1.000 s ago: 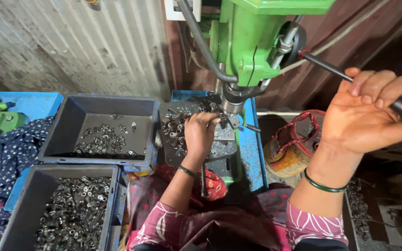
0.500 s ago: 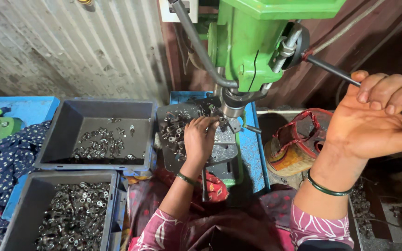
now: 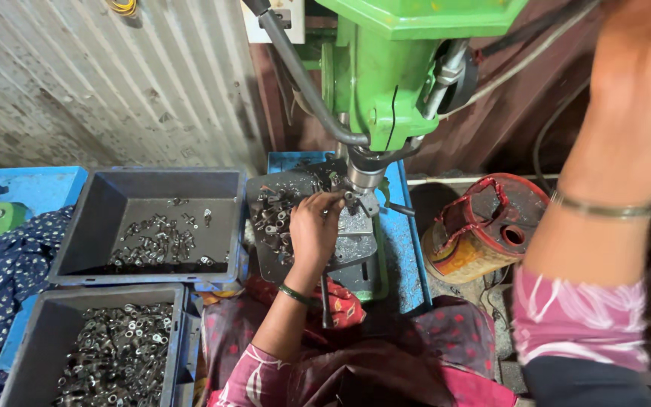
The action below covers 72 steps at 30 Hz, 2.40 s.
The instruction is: The person operates a green drill press to drill holes in small metal parts. They pick up each part from a tray, position it under the drill bit, and activate the machine by pulling down the lever. The processed parts are placed back into the tray.
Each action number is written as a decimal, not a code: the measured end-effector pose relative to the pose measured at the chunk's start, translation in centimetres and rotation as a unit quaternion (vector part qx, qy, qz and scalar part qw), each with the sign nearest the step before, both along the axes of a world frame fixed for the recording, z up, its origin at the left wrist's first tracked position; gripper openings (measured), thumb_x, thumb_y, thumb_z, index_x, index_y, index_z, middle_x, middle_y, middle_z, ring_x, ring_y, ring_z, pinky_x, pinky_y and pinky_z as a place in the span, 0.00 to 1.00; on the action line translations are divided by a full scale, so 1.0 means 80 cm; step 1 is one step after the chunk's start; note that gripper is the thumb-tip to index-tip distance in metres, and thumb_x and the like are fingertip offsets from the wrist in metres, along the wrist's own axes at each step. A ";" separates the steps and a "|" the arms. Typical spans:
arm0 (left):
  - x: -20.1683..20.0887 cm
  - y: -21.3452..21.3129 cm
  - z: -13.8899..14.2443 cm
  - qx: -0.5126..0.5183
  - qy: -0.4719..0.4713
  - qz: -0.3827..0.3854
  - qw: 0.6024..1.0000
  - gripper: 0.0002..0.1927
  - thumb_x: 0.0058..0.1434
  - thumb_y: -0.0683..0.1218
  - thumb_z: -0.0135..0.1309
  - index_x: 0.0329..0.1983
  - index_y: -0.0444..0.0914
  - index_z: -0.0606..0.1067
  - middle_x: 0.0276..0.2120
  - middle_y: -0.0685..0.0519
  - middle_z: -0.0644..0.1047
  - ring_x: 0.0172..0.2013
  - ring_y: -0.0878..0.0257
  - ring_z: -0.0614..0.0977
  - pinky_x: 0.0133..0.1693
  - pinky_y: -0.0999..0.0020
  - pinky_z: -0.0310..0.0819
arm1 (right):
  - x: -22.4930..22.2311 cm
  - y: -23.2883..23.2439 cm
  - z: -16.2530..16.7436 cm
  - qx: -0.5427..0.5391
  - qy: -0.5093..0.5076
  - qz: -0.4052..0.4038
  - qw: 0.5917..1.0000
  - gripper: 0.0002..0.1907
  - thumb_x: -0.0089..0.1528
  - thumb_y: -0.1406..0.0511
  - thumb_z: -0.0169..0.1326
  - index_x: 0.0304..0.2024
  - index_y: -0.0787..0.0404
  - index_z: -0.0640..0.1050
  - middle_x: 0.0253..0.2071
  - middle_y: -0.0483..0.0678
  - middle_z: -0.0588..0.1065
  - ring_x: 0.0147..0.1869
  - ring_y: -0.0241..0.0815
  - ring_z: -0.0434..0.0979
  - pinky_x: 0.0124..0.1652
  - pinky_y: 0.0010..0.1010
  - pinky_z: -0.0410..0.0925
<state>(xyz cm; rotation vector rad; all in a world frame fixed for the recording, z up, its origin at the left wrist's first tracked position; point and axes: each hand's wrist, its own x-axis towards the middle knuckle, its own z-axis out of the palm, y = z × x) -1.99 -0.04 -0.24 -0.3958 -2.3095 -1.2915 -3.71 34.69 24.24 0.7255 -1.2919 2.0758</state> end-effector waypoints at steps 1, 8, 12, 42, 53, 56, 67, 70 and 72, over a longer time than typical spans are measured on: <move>0.000 0.000 -0.001 0.000 0.002 0.001 1.000 0.08 0.61 0.46 0.58 0.42 0.42 0.83 0.40 0.52 0.83 0.44 0.52 0.81 0.48 0.55 0.68 | 0.025 -0.010 -0.017 -0.004 0.016 -0.003 1.000 0.21 0.74 0.49 0.38 0.36 0.57 0.61 0.27 0.44 0.57 0.29 0.38 0.57 0.42 0.32 0.60; -0.003 0.001 0.001 -0.010 -0.004 0.005 1.000 0.07 0.61 0.46 0.58 0.40 0.42 0.82 0.39 0.53 0.83 0.44 0.54 0.82 0.47 0.57 0.69 | 0.123 -0.074 -0.143 -0.069 0.137 -0.037 0.987 0.21 0.75 0.48 0.38 0.38 0.57 0.62 0.27 0.44 0.57 0.29 0.37 0.56 0.41 0.32 0.59; -0.001 -0.002 0.008 -0.014 0.014 0.004 1.000 0.08 0.61 0.46 0.58 0.42 0.41 0.82 0.39 0.52 0.82 0.44 0.52 0.81 0.46 0.56 0.68 | 0.118 -0.076 -0.145 -0.081 0.144 -0.042 0.985 0.21 0.75 0.48 0.38 0.38 0.57 0.62 0.27 0.44 0.57 0.29 0.37 0.56 0.41 0.32 0.59; 0.029 -0.005 -0.005 0.167 -0.050 0.012 0.985 0.10 0.58 0.38 0.60 0.43 0.38 0.81 0.37 0.48 0.84 0.36 0.56 0.86 0.40 0.65 0.78 | -0.080 0.052 -0.028 -0.100 0.026 0.023 0.994 0.22 0.75 0.47 0.37 0.43 0.58 0.64 0.28 0.41 0.55 0.29 0.35 0.53 0.39 0.30 0.54; 0.017 0.005 -0.031 0.225 -0.057 0.017 0.972 0.09 0.56 0.37 0.62 0.40 0.38 0.82 0.34 0.50 0.84 0.34 0.62 0.85 0.39 0.69 0.78 | -0.076 0.046 -0.023 -0.095 0.032 0.022 0.995 0.22 0.76 0.47 0.37 0.45 0.58 0.65 0.28 0.40 0.55 0.29 0.35 0.52 0.39 0.29 0.52; 0.015 0.009 -0.037 0.242 -0.022 0.009 0.970 0.08 0.57 0.36 0.61 0.40 0.37 0.82 0.34 0.50 0.84 0.36 0.63 0.85 0.41 0.69 0.78 | -0.072 0.041 -0.019 -0.088 0.036 0.017 0.995 0.22 0.76 0.47 0.37 0.46 0.59 0.65 0.28 0.40 0.55 0.29 0.34 0.52 0.38 0.29 0.51; 0.004 0.009 -0.051 0.290 -0.067 -0.007 0.955 0.10 0.57 0.34 0.60 0.41 0.36 0.83 0.35 0.50 0.85 0.37 0.66 0.85 0.42 0.73 0.78 | -0.060 0.025 -0.015 -0.071 0.037 0.022 0.997 0.23 0.77 0.46 0.41 0.45 0.59 0.65 0.27 0.39 0.53 0.30 0.34 0.49 0.36 0.26 0.49; 0.004 0.007 -0.048 0.283 -0.066 -0.006 0.957 0.09 0.57 0.34 0.61 0.41 0.36 0.83 0.35 0.51 0.85 0.36 0.67 0.84 0.41 0.73 0.77 | -0.054 0.017 -0.010 -0.056 0.034 0.023 0.998 0.24 0.77 0.46 0.41 0.42 0.58 0.64 0.27 0.39 0.53 0.30 0.34 0.48 0.35 0.25 0.48; 0.004 0.007 -0.046 0.275 -0.053 -0.004 0.960 0.09 0.57 0.35 0.61 0.40 0.35 0.83 0.35 0.52 0.85 0.36 0.67 0.84 0.40 0.73 0.77 | -0.050 0.011 -0.006 -0.043 0.038 0.023 0.998 0.24 0.76 0.45 0.42 0.41 0.58 0.64 0.27 0.39 0.52 0.29 0.34 0.48 0.35 0.25 0.48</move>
